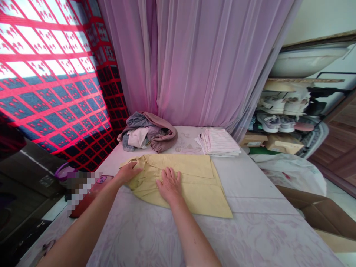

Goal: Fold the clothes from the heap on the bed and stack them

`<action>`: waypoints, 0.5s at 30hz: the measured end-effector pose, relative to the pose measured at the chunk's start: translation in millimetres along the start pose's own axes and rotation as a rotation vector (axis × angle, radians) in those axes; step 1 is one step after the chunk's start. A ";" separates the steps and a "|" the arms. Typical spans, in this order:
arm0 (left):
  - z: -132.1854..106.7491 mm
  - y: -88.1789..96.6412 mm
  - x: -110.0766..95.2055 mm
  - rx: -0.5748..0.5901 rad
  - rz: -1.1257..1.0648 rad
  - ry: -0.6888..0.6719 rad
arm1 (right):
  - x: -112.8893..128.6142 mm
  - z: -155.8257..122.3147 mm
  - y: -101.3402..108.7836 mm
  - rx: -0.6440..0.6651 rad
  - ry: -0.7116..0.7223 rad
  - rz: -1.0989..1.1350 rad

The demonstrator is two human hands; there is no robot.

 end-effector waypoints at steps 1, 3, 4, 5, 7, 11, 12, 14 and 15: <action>-2.5 0.2 -7.3 -0.013 -0.011 -0.021 | -0.5 -0.1 1.0 -0.011 0.009 0.015; -10.2 0.6 -25.2 -0.040 -0.025 -0.073 | -4.4 -0.5 4.2 -0.040 0.020 0.059; -15.3 0.7 -35.2 -0.054 -0.028 -0.101 | -8.0 -0.9 6.7 -0.062 0.016 0.085; -21.1 0.5 -45.8 -0.063 -0.030 -0.130 | -12.9 -1.3 9.8 -0.092 0.005 0.113; -33.6 -1.2 -67.0 -0.065 -0.022 -0.180 | -25.7 -2.7 17.9 -0.177 -0.039 0.185; -58.0 -14.2 -104.7 -0.033 0.046 -0.244 | -55.8 -8.8 34.4 -0.360 -0.174 0.471; -63.5 -19.8 -112.2 -0.022 0.063 -0.254 | -62.2 -11.0 37.0 -0.397 -0.214 0.576; -74.1 -33.7 -124.3 0.022 0.079 -0.267 | -71.8 -15.6 39.4 -0.437 -0.285 0.805; -79.2 -41.3 -128.6 0.053 0.080 -0.272 | -74.8 -17.9 39.3 -0.441 -0.312 0.908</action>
Point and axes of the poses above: each hand's wrist, its own z-axis towards the middle knuckle, its own y-axis out of the back of the hand, x = y × z, the point moved 2 cm from there along z, towards the middle knuckle, and after that the axes turned 13 degrees about y, right-handed, at the moved point
